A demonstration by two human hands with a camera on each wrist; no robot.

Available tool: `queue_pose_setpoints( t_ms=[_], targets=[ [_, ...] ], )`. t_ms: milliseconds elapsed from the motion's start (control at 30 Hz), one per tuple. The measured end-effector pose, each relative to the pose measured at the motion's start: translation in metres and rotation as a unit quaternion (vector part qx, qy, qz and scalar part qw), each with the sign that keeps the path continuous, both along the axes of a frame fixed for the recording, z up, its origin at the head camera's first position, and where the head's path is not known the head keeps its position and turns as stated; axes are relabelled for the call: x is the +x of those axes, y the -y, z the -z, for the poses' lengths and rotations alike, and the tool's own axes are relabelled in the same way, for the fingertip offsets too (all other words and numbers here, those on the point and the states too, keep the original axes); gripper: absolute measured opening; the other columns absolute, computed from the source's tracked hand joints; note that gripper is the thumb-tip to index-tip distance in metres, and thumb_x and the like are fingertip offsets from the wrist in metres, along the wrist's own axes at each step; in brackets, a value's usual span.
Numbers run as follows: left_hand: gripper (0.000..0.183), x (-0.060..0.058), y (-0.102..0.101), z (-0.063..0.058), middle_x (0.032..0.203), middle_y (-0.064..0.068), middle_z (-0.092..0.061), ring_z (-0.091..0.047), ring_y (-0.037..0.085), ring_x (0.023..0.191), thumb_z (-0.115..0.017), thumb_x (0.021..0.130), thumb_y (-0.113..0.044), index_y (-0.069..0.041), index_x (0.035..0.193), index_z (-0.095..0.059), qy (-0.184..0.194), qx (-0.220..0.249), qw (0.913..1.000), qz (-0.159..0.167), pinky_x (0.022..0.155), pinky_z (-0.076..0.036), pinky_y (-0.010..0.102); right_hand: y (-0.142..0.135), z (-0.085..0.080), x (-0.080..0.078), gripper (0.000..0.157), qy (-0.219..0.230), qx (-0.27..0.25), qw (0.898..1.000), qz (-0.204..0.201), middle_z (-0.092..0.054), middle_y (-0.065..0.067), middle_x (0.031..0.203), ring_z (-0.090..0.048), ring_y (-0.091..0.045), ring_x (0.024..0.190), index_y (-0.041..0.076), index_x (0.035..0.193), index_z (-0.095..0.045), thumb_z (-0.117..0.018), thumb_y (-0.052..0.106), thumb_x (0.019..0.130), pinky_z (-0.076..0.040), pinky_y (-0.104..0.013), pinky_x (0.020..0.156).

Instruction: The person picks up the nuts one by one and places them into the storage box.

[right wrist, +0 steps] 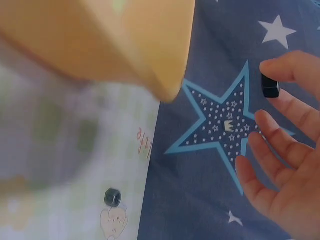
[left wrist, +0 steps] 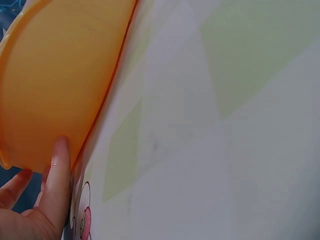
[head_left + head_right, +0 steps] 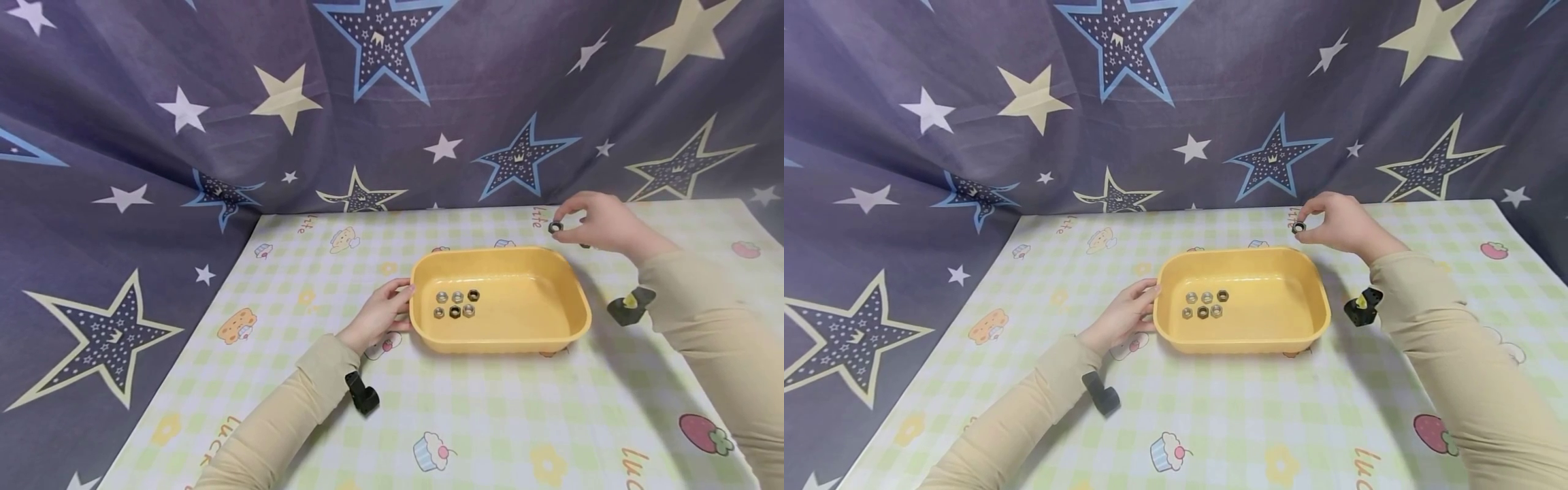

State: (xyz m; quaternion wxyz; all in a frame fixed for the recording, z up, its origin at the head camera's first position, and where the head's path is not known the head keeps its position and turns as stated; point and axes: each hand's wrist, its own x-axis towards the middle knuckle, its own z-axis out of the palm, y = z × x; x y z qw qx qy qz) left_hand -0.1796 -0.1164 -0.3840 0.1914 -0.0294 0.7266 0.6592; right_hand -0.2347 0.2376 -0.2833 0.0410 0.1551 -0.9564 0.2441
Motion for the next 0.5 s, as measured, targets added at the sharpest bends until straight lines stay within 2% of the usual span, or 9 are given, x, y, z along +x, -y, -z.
queue_pose_setpoints(
  t_ms=[133,200,267,433,500],
  targets=[
    [0.045,0.008,-0.002,-0.015,0.112,0.016,-0.055,-0.066,0.014,0.080,-0.048,0.100,-0.027,-0.005,0.139,-0.042,0.002,0.001,1.0000,0.008,0.067,-0.062,0.029,0.008,0.000,0.000,0.028,0.005,-0.025,1.000,-0.013,-0.062,-0.023,0.108,-0.059,-0.032,0.089,-0.001,0.099,-0.066,-0.074,0.016,0.077,-0.054,-0.044,0.079],
    [0.043,0.011,-0.003,-0.023,0.110,0.016,-0.055,-0.066,0.015,0.080,-0.048,0.100,-0.024,-0.004,0.139,-0.042,0.001,-0.001,1.0000,0.010,0.068,-0.061,0.029,0.012,0.000,0.000,0.028,0.006,-0.037,0.999,-0.019,-0.062,-0.022,0.108,-0.059,-0.034,0.096,-0.001,0.099,-0.066,-0.074,0.015,0.078,-0.053,-0.051,0.087],
    [0.043,0.008,-0.002,-0.017,0.110,0.016,-0.055,-0.065,0.015,0.081,-0.048,0.100,-0.024,-0.005,0.139,-0.043,0.004,-0.003,0.9999,0.011,0.068,-0.061,0.029,0.018,0.000,0.001,0.027,0.005,-0.046,0.999,-0.026,-0.063,-0.022,0.107,-0.057,-0.036,0.102,-0.001,0.099,-0.067,-0.074,0.013,0.078,-0.050,-0.054,0.091],
    [0.045,-0.001,0.001,-0.001,0.112,0.015,-0.054,-0.065,0.015,0.082,-0.048,0.100,-0.028,-0.008,0.140,-0.042,0.009,-0.003,0.9999,0.009,0.067,-0.061,0.029,0.030,0.002,0.000,0.025,0.016,-0.058,0.997,-0.039,-0.063,-0.020,0.108,-0.056,-0.035,0.103,0.000,0.098,-0.066,-0.074,0.013,0.078,-0.049,-0.054,0.095],
    [0.046,-0.002,0.001,0.001,0.113,0.015,-0.054,-0.065,0.015,0.082,-0.048,0.100,-0.030,-0.009,0.141,-0.042,0.007,-0.002,1.0000,0.005,0.067,-0.061,0.029,0.034,0.004,-0.001,0.024,0.022,-0.066,0.997,-0.046,-0.063,-0.019,0.107,-0.055,-0.034,0.105,0.001,0.098,-0.066,-0.073,0.013,0.079,-0.048,-0.054,0.096]
  ],
)
